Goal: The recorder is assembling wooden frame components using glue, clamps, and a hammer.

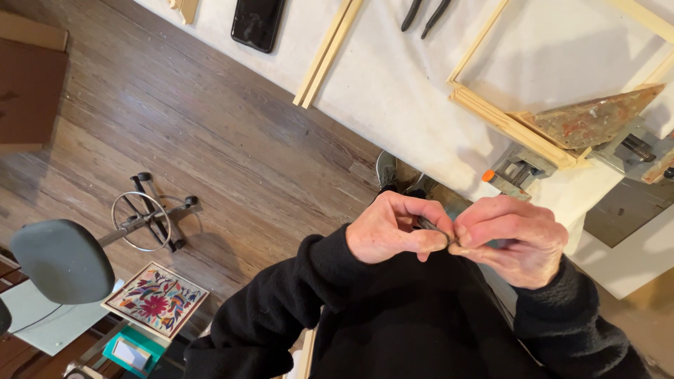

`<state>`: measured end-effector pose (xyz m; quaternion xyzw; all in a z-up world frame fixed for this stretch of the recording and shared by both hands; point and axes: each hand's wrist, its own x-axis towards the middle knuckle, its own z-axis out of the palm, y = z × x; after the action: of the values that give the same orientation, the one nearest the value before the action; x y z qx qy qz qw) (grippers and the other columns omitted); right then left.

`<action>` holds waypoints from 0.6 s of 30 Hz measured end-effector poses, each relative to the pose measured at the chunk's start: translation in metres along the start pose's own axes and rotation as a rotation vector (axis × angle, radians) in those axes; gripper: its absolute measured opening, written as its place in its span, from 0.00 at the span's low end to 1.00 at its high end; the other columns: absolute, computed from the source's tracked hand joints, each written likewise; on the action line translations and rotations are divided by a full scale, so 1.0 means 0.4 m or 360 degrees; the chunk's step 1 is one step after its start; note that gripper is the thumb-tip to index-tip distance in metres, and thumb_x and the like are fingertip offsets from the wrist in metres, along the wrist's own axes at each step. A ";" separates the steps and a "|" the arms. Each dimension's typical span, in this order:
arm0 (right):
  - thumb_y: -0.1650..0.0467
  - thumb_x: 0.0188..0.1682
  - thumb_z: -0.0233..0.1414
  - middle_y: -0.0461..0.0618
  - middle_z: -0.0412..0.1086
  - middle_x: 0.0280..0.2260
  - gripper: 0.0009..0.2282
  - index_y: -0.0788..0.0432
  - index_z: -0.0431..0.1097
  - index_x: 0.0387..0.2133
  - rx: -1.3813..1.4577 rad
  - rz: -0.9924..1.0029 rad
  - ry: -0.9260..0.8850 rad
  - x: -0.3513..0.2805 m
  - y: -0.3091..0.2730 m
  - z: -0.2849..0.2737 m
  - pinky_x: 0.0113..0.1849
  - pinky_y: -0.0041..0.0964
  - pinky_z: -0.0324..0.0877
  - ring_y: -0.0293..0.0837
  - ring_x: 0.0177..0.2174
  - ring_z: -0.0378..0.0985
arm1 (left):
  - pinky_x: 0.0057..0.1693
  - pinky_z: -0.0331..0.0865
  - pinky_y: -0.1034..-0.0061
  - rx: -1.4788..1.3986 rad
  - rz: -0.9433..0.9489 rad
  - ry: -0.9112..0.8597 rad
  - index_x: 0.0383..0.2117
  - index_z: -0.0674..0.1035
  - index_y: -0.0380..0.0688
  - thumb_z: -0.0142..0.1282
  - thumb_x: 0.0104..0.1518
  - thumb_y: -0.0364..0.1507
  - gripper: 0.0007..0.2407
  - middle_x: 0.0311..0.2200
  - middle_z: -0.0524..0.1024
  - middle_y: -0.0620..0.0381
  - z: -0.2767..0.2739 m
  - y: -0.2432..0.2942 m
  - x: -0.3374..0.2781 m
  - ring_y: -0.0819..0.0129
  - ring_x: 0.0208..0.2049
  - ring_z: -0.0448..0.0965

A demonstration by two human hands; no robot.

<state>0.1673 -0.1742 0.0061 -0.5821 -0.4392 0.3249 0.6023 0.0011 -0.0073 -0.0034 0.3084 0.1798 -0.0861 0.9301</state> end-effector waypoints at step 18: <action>0.69 0.61 0.53 0.40 0.61 0.33 0.05 0.59 0.68 0.43 0.2297 0.1088 0.0942 -0.076 0.074 0.023 0.29 0.20 0.63 0.31 0.31 0.63 | 0.55 0.65 0.66 0.2838 0.1070 0.1233 0.41 0.83 0.50 0.65 0.57 0.30 0.08 0.45 0.76 0.57 -0.547 -0.035 0.352 0.60 0.50 0.73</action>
<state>0.1503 -0.1944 -0.0282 -0.2171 0.2509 0.5237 0.7846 0.0652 0.1070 -0.2285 0.9279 0.2424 0.1819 0.2170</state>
